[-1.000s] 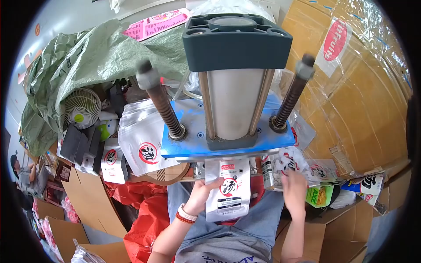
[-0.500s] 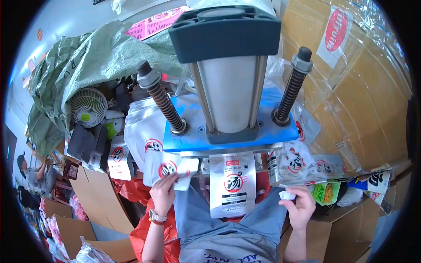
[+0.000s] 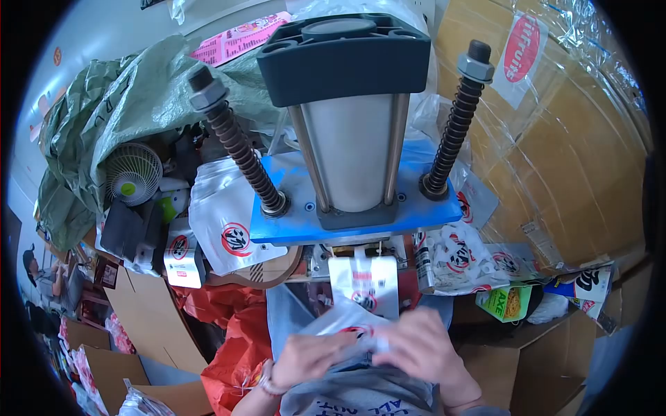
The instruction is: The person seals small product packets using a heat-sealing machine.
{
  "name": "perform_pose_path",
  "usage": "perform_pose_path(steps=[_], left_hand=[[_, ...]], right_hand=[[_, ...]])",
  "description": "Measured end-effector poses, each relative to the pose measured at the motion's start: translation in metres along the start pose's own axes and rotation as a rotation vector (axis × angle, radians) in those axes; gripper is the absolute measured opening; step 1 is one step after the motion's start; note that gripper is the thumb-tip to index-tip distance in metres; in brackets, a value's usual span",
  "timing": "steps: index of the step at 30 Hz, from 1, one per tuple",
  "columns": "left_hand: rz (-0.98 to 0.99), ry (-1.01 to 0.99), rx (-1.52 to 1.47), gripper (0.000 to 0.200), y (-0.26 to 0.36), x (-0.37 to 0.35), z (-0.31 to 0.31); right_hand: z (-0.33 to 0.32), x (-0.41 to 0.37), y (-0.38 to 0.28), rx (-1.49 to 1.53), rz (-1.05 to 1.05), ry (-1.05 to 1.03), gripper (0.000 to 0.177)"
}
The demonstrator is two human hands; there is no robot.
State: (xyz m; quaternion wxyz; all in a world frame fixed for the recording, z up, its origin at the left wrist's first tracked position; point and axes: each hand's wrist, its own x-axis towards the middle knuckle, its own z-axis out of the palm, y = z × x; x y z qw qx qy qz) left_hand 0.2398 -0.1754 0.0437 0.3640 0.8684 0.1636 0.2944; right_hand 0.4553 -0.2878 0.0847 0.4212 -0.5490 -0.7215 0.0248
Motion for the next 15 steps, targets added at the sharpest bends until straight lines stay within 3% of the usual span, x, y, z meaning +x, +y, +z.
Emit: perform_pose_path(steps=[1,2,4,5,7,9,10,11,13,14,15], left_hand=[[-0.082,0.005,-0.071,0.013,-0.017,0.002,0.014],[-0.366,-0.011,-0.136,0.016,-0.045,-0.013,0.035],[-0.765,0.100,-0.554,0.019,-0.049,0.008,0.045],[-0.692,0.210,-0.755,0.021,-0.067,0.013,0.056],[-0.869,0.221,-0.921,0.023,-0.068,0.040,0.041],[-0.907,0.238,-0.929,0.022,-0.082,0.050,0.041],[-0.892,0.263,-0.954,0.022,-0.084,0.053,0.044],[-0.876,0.286,-0.977,0.022,-0.085,0.056,0.047],[-0.866,0.231,-0.873,0.029,-0.084,0.058,0.040],[-0.845,0.168,-0.772,0.035,-0.085,0.054,0.027],[-0.839,0.234,-0.570,0.057,-0.096,0.049,0.013]], right_hand=[[0.007,0.004,0.012,-0.024,0.155,-0.058,0.062],[0.018,-0.001,0.024,-0.008,0.265,0.017,0.072],[0.001,-0.010,0.031,0.014,0.325,0.131,0.071],[-0.010,-0.015,0.029,-0.030,0.335,0.258,0.065],[-0.026,-0.020,0.035,-0.135,0.458,0.401,0.052],[-0.021,-0.009,0.068,-0.434,0.540,0.340,0.042],[-0.008,-0.014,0.091,-0.604,0.595,0.216,0.028],[-0.004,-0.020,0.098,-0.603,0.597,0.218,0.028],[0.003,-0.036,0.104,-0.428,0.707,-0.056,0.025],[0.006,-0.050,0.106,-0.461,0.567,-0.115,0.024],[0.005,-0.057,0.105,-0.452,0.566,-0.118,0.024]])
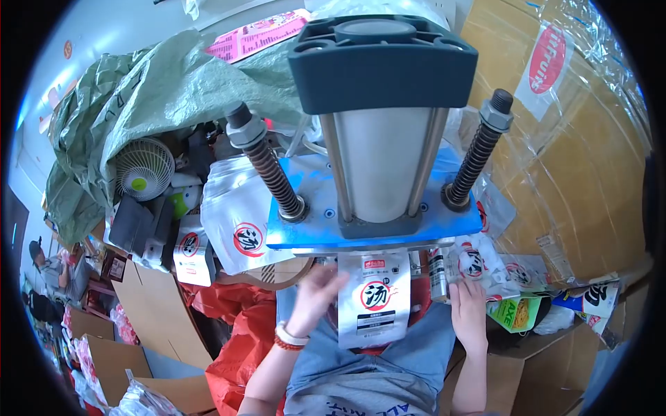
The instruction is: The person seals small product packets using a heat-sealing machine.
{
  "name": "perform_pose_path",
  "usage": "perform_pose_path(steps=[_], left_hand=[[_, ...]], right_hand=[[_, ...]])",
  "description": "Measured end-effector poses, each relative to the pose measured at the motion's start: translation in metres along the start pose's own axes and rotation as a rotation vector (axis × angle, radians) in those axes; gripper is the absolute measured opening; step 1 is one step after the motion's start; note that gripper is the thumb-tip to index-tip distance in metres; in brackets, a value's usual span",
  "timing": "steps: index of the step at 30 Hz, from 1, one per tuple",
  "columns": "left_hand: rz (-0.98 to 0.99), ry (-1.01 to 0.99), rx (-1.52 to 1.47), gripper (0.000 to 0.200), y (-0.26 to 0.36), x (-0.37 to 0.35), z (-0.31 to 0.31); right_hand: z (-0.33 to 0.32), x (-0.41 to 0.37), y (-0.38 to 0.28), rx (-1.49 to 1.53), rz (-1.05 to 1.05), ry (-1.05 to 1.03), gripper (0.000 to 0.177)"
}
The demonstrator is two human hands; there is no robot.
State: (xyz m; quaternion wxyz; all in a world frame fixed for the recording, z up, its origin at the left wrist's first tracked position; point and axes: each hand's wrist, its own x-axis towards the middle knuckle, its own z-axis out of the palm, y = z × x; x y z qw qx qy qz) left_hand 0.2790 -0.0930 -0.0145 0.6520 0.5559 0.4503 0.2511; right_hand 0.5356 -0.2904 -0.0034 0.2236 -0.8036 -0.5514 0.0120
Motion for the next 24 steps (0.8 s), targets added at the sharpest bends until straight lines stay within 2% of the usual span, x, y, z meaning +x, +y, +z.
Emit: perform_pose_path(steps=[2,3,4,5,6,7,8,9,10,11,12,13,14,16,19,20,22,23,24], left_hand=[[0.511,0.485,0.477,0.079,0.008,0.005,-0.030],[0.497,0.584,0.945,0.085,0.008,0.006,-0.048],[0.458,0.669,1.419,0.092,0.004,0.009,-0.069],[0.398,0.536,1.349,0.091,-0.028,0.017,-0.094],[0.454,0.439,1.320,0.087,-0.031,0.004,-0.100],[0.515,0.334,1.294,0.083,-0.033,-0.006,-0.104],[0.662,0.338,1.189,0.063,-0.048,-0.010,-0.109],[0.678,0.362,1.112,0.051,-0.050,-0.022,-0.104],[0.700,0.396,1.029,0.043,-0.046,-0.034,-0.094],[0.621,0.355,0.959,0.035,-0.030,-0.047,-0.085],[0.606,0.360,0.861,0.034,-0.025,-0.057,-0.079],[0.593,0.361,0.763,0.034,-0.021,-0.065,-0.073],[0.738,0.379,0.790,0.035,-0.013,-0.069,-0.064],[0.851,0.326,0.792,0.035,0.005,-0.083,-0.043],[0.907,0.189,0.929,0.035,0.029,-0.109,-0.018],[0.949,0.076,0.924,0.035,0.038,-0.116,-0.019],[0.957,-0.213,0.786,0.031,0.058,-0.131,-0.019],[0.938,-0.243,0.715,0.028,0.062,-0.135,-0.013],[0.857,-0.287,0.658,0.024,0.055,-0.131,-0.010]], right_hand=[[-0.009,-0.004,0.005,0.132,0.013,-0.124,0.020],[-0.013,-0.006,0.004,0.134,0.008,-0.125,0.020],[-0.016,-0.007,0.002,0.322,0.043,-0.073,0.020],[-0.017,-0.008,0.002,0.510,0.075,-0.021,0.021],[-0.017,-0.008,0.008,0.563,0.036,0.011,0.034],[-0.016,-0.006,0.005,0.567,0.031,0.022,0.034],[-0.017,-0.012,-0.002,0.876,0.054,0.091,0.040],[-0.021,-0.021,-0.011,1.179,0.084,0.150,0.047],[-0.030,-0.020,-0.033,1.127,0.061,0.255,0.046],[-0.043,-0.019,-0.052,0.881,-0.050,0.314,0.041],[-0.056,-0.019,-0.070,0.633,-0.155,0.368,0.036],[-0.064,-0.020,-0.087,0.541,-0.207,0.400,0.033],[-0.065,-0.018,-0.100,0.498,-0.297,0.376,0.034],[-0.053,-0.007,-0.119,0.457,-0.471,0.304,0.035],[-0.045,-0.001,-0.126,0.345,-0.744,0.082,0.035],[-0.054,-0.010,-0.127,0.384,-0.795,0.166,0.034],[-0.079,-0.027,-0.127,0.400,-0.834,0.178,0.034],[-0.088,-0.032,-0.131,0.512,-0.752,0.111,0.039],[-0.084,-0.029,-0.128,0.441,-0.741,0.176,0.041]])
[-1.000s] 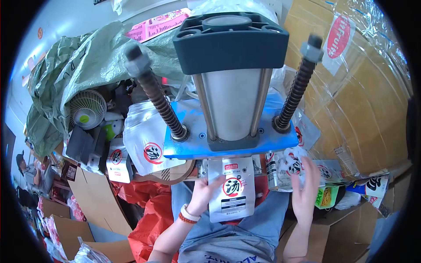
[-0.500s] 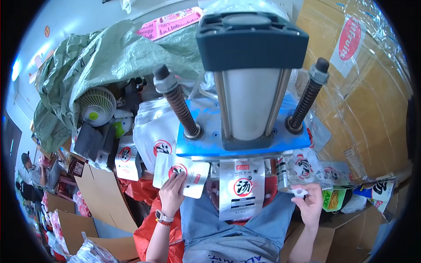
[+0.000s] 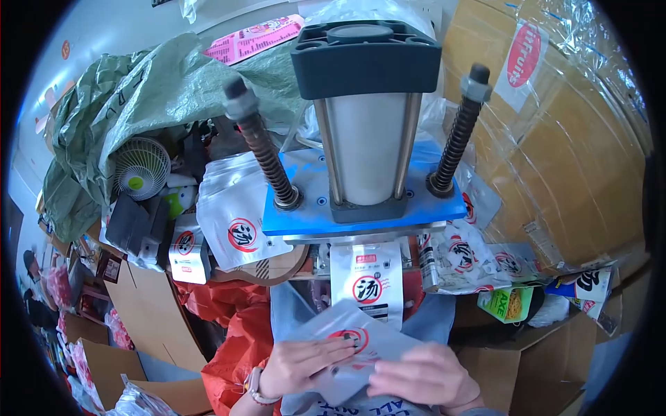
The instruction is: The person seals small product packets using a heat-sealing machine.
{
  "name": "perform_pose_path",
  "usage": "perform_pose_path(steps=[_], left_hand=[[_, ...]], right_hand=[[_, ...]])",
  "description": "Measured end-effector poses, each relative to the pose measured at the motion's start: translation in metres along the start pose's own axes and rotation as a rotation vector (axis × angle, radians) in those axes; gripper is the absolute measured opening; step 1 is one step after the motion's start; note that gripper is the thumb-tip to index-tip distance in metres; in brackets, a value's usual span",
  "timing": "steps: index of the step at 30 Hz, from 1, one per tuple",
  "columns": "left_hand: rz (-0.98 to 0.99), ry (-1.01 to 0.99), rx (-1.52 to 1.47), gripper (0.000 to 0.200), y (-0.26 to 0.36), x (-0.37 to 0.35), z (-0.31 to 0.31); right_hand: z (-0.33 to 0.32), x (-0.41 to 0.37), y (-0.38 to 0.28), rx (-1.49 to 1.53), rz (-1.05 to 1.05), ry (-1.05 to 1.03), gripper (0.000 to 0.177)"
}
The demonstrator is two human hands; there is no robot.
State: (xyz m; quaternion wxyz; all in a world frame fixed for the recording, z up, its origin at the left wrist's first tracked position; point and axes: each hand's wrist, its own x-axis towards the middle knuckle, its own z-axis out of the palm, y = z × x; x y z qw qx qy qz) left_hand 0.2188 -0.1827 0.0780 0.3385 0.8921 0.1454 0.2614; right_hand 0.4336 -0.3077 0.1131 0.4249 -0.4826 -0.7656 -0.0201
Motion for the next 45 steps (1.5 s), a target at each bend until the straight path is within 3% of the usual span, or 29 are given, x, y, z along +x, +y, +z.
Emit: perform_pose_path(steps=[1,2,4,7,8,10,11,13,15,17,18,20,22,23,25,26,28,29,32,34,37,38,41,45], left_hand=[[-0.058,-0.031,-0.081,0.021,-0.011,0.000,0.010],[-0.222,-0.118,-0.242,0.014,-0.022,0.005,0.021],[-0.543,-0.113,-0.419,0.016,-0.054,0.011,0.055],[-0.881,0.083,-0.923,0.026,-0.080,0.032,0.070],[-0.915,0.122,-1.050,0.028,-0.079,0.045,0.064],[-0.883,0.172,-1.181,0.028,-0.092,0.061,0.062],[-0.904,0.197,-1.233,0.028,-0.100,0.065,0.065],[-0.911,0.213,-1.236,0.028,-0.108,0.063,0.074],[-0.930,0.225,-1.156,0.029,-0.100,0.070,0.066],[-0.775,0.278,-0.691,0.034,-0.106,0.059,0.046],[-0.672,0.489,-0.492,0.060,-0.128,0.044,0.045],[-0.624,0.410,0.921,0.088,-0.144,0.031,0.010],[-0.672,0.112,0.852,0.102,-0.186,-0.003,-0.005],[-0.601,0.037,0.920,0.095,-0.171,-0.008,-0.008],[-0.404,0.116,0.755,0.078,-0.175,-0.035,-0.001],[-0.284,0.332,0.743,0.048,-0.180,-0.042,0.006],[-0.562,0.316,0.472,0.027,-0.139,-0.041,-0.001],[-0.472,0.436,0.412,0.027,-0.136,-0.042,0.001],[-0.354,0.534,0.361,0.043,-0.089,-0.028,-0.002],[-0.251,0.513,0.418,0.042,-0.060,-0.022,0.004],[-0.067,0.448,0.506,0.039,-0.037,-0.015,0.016],[-0.035,0.420,0.598,0.029,-0.023,-0.009,0.016],[0.112,0.307,0.625,0.017,-0.009,-0.008,0.007],[0.108,0.328,0.605,0.015,-0.006,-0.004,0.010]], right_hand=[[0.006,-0.001,0.010,-0.088,-0.009,0.033,0.044],[0.013,-0.001,0.018,-0.041,0.206,-0.018,0.055],[0.024,-0.003,0.042,-0.103,0.394,0.038,0.072],[-0.007,-0.022,0.046,-0.115,0.442,0.248,0.062],[-0.016,-0.026,0.047,-0.104,0.498,0.315,0.048],[-0.021,-0.024,0.064,-0.282,0.697,0.378,0.036],[-0.014,-0.023,0.084,-0.474,0.737,0.302,0.030],[0.011,-0.056,0.133,-0.506,0.864,-0.010,0.029],[0.027,-0.079,0.137,-0.591,0.729,-0.029,0.028],[0.024,-0.087,0.124,-0.400,0.800,-0.086,0.027],[0.021,-0.089,0.124,-0.337,0.762,-0.042,0.026],[0.009,-0.083,0.121,-0.231,0.768,-0.045,0.026],[0.005,-0.085,0.122,-0.051,0.773,-0.026,0.028],[0.003,-0.084,0.124,-0.052,0.766,-0.021,0.028],[0.003,-0.086,0.122,0.200,0.900,0.149,0.030],[0.002,-0.084,0.117,0.201,0.911,0.149,0.030],[0.002,-0.067,0.104,0.115,0.548,0.315,0.037],[0.001,-0.057,0.089,0.114,0.545,0.313,0.037],[0.011,-0.027,0.040,0.765,0.514,0.588,0.045],[0.011,-0.027,0.037,0.700,0.455,0.389,0.044],[0.026,-0.002,0.042,-0.054,0.194,-0.051,0.036],[0.030,-0.002,0.041,-0.172,0.121,-0.159,0.038],[0.003,0.002,0.018,-0.259,-0.008,-0.181,0.036],[-0.004,-0.005,0.018,-0.350,0.004,-0.157,0.042]])
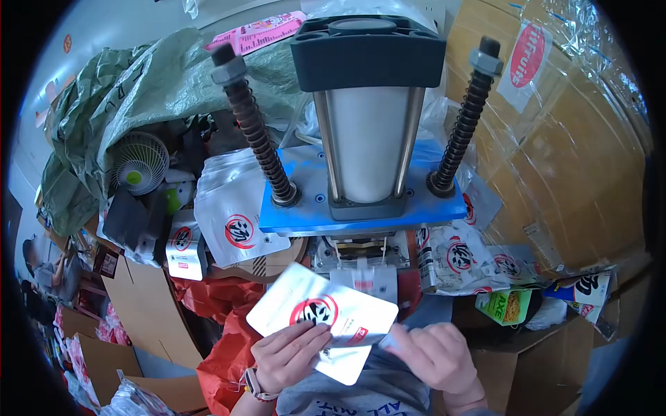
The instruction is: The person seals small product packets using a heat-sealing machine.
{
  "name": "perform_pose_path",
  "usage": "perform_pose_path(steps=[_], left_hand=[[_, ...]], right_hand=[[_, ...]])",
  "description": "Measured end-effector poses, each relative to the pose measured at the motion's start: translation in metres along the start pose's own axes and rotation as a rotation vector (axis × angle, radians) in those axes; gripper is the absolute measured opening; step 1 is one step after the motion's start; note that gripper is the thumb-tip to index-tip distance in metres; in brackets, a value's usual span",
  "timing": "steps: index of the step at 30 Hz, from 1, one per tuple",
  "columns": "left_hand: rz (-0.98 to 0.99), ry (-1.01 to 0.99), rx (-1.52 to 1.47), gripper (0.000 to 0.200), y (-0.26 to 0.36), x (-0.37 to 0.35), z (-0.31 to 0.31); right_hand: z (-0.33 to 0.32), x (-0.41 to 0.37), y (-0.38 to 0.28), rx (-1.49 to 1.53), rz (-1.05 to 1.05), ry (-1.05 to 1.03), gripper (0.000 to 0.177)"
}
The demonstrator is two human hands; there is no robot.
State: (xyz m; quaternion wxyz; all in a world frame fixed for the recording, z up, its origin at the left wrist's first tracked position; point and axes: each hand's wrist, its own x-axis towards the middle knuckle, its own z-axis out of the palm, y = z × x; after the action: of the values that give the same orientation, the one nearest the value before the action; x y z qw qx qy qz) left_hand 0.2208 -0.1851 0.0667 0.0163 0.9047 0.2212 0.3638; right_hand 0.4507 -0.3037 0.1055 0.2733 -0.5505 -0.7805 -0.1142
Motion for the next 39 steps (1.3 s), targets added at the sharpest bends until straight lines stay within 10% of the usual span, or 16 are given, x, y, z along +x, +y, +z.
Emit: perform_pose_path(steps=[11,14,17,19,24,27,29,31,35,39], left_hand=[[-0.186,-0.358,-0.744,0.019,-0.006,0.002,0.045],[-0.959,-0.483,-1.016,0.018,-0.024,-0.021,0.104],[-1.274,-0.173,-1.450,0.024,-0.028,0.014,0.110],[-1.275,-0.214,-1.432,0.023,-0.043,0.023,0.121],[-1.268,-0.198,-1.407,0.026,-0.044,0.028,0.121],[-0.857,-0.011,-0.856,0.055,-0.084,0.022,0.108],[-0.595,-0.131,0.353,0.100,-0.129,0.010,0.088],[-0.596,-0.395,0.340,0.105,-0.165,-0.019,0.082],[-0.300,-0.151,0.245,0.049,-0.151,-0.058,0.071],[-0.562,-0.053,-0.161,0.030,-0.098,-0.042,0.040]], right_hand=[[0.010,0.008,0.011,0.345,0.303,-0.042,0.060],[0.032,-0.004,0.034,0.236,0.525,0.049,0.070],[0.013,-0.026,0.050,0.091,0.793,0.191,0.050],[0.018,-0.028,0.072,-0.300,0.836,0.162,0.031],[0.056,-0.069,0.089,-0.046,0.974,-0.188,0.025],[0.047,-0.068,0.084,0.163,0.805,-0.065,0.026],[0.038,-0.068,0.090,0.482,0.885,-0.019,0.031],[0.045,-0.079,0.098,0.456,0.803,-0.007,0.038],[0.049,-0.076,0.086,0.863,0.745,0.304,0.035],[0.022,-0.024,0.036,0.853,0.517,0.537,0.018]])
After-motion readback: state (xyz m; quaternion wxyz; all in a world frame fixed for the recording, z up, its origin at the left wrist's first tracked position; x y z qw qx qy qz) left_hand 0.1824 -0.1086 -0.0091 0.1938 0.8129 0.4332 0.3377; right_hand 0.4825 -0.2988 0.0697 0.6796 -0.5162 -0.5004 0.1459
